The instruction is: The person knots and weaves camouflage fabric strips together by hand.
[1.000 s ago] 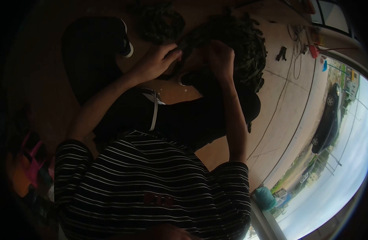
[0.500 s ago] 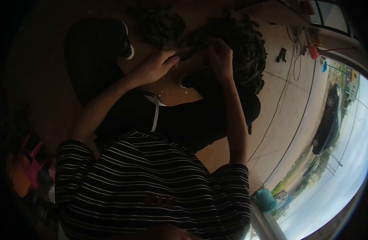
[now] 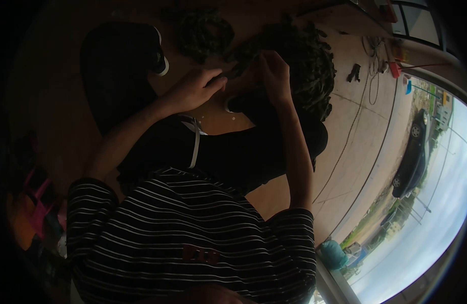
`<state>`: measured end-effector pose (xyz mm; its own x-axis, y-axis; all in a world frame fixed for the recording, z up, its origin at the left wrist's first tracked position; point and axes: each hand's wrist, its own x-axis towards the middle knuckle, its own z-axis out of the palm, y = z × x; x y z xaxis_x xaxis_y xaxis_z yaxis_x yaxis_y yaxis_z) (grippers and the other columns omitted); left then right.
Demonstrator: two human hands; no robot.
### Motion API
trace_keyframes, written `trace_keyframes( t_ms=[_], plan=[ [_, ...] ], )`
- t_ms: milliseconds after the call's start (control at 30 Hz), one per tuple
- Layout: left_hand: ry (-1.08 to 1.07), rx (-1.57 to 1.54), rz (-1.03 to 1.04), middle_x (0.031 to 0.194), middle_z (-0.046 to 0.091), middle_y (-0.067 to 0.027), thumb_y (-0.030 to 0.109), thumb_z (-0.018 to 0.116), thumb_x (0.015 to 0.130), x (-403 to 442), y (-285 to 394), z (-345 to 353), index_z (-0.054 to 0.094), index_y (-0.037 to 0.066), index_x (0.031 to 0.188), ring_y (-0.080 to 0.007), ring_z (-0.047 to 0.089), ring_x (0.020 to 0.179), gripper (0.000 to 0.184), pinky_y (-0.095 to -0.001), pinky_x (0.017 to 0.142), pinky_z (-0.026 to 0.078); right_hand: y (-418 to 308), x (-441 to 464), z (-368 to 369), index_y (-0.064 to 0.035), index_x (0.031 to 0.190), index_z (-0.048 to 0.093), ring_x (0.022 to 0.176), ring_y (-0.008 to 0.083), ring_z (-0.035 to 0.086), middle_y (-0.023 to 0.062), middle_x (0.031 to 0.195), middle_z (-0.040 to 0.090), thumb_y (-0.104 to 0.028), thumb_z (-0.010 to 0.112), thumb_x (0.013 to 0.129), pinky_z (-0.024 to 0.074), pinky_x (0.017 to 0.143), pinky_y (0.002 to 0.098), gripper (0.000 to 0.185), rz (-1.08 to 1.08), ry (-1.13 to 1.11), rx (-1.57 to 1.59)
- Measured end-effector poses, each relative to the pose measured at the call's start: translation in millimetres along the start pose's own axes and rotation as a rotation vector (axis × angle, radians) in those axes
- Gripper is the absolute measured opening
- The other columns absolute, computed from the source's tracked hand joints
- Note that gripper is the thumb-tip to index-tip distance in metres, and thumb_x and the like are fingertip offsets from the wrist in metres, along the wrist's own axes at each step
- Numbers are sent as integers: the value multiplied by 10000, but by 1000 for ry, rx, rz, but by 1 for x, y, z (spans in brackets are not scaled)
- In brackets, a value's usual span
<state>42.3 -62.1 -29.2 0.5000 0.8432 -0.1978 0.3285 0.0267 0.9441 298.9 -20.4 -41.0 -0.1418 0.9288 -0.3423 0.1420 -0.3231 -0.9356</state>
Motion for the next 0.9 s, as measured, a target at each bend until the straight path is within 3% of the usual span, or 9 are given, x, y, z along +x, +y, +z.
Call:
trace_keyframes(
  t_ms=[67,167,200,267,433,467,533,667,900],
  plan=[
    [-10,15,-18,770,704,-117,281,540,1098,1,-2,0,669,2,943,-254,717,728,345,-410,740,546,12,5,1,1,1192,688,856,192,760,141,958,758,-143,597,1071,583,717,329,208,-230,196,-534],
    [23,6,-12,783,710,-130,277,546,1090,5,-7,-1,671,-11,952,-266,722,747,343,-428,757,550,13,8,2,8,1174,695,822,212,767,185,940,755,-110,579,1064,580,696,344,199,-405,215,-677],
    [-69,68,-99,838,719,-143,286,563,1087,7,1,-8,674,-18,985,-263,727,796,340,-418,772,550,10,5,4,8,1174,695,822,212,767,185,940,755,-110,579,1064,580,696,344,199,-404,219,-679],
    [-162,131,-181,893,729,-155,295,581,1083,9,6,-10,678,-26,1018,-260,732,845,341,-408,788,550,4,1,5,11,1250,663,807,97,709,41,891,737,-145,541,1101,559,737,279,248,-227,167,-714],
    [125,184,-70,1201,704,-259,352,666,1027,4,8,3,635,-78,1252,-375,707,1159,486,-455,973,569,-9,-8,8,16,1269,634,866,94,696,49,951,720,-111,539,1081,562,790,286,246,-98,-39,-354],
    [127,184,-72,1201,704,-259,352,666,1027,7,1,7,635,-78,1252,-375,707,1159,486,-455,973,569,-14,-11,9,14,1301,606,888,101,695,61,986,714,-96,535,1075,564,805,286,261,-71,-97,-286],
    [118,185,128,784,720,-179,300,651,1024,15,-17,14,663,-46,1190,-313,748,752,385,-441,756,592,-15,-14,13,7,1328,570,902,106,690,77,1023,708,-86,530,1071,569,810,288,276,-64,-101,-227],
    [206,103,143,807,730,-182,285,628,1039,17,-27,20,667,-35,1164,-340,751,778,346,-458,766,589,-15,-17,14,-15,1393,475,937,125,688,109,1091,694,-47,540,1053,583,835,296,348,-146,-182,-141],
    [71,72,27,797,719,-186,272,608,1053,17,-11,9,663,-17,1136,-356,736,753,306,-476,714,559,-2,-14,16,7,1281,552,977,92,674,73,1094,704,-23,618,1011,567,821,274,280,-256,-46,-255]
  ],
)
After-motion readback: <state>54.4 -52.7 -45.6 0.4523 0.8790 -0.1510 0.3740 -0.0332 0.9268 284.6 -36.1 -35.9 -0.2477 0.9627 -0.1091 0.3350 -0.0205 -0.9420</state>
